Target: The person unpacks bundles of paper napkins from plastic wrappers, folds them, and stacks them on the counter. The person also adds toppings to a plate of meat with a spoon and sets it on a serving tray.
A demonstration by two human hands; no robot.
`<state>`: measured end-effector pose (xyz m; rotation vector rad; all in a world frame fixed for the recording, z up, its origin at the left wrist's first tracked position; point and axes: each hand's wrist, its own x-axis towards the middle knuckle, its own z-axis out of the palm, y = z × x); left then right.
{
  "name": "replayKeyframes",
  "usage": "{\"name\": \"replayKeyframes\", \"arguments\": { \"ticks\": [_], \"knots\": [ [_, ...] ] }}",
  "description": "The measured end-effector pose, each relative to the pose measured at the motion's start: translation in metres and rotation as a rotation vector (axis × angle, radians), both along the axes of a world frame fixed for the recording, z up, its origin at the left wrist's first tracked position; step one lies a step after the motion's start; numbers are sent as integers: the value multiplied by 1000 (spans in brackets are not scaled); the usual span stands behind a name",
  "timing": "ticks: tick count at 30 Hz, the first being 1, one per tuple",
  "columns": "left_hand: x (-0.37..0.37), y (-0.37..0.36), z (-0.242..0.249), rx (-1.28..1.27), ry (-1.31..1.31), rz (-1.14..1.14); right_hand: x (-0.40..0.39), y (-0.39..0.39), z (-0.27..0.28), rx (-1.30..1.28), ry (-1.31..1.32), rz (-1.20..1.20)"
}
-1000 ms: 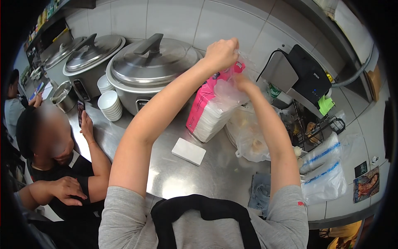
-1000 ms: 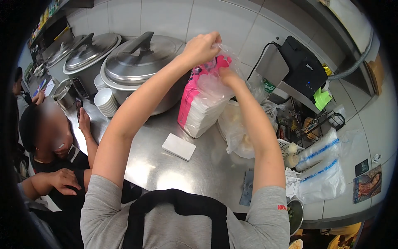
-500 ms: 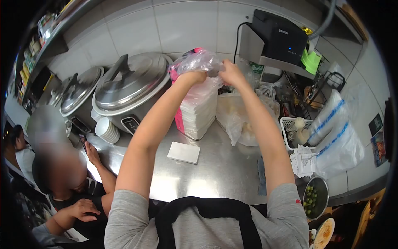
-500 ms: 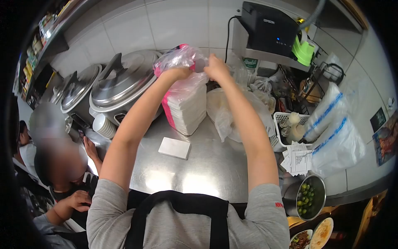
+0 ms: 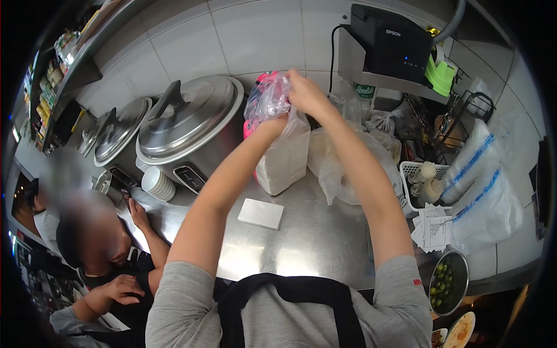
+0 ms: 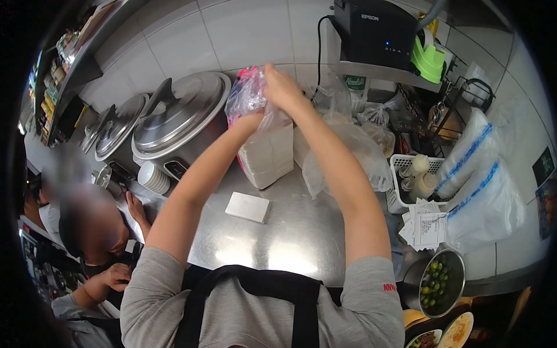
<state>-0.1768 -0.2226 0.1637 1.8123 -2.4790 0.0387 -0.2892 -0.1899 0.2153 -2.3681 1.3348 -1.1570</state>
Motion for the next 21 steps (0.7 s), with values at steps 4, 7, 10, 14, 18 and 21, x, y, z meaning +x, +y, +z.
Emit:
{"name": "replayKeyframes", "arguments": {
  "ticks": [4,7,10,14,18,21],
  "knots": [
    [23,-6,35,195,-210,-194,-12,39,47,-204,74,-130],
    [42,-7,53,240,-418,-301,9,38,55,-409,83,124],
    [63,-1,53,269,-625,-363,43,25,48,-165,344,303],
    [87,11,23,279,-497,-354,72,-6,7,49,920,307],
    [89,38,11,351,-184,-308,84,-13,-33,122,968,327],
    [83,63,23,411,-207,-275,82,-28,-42,328,1107,166]
  ]
}}
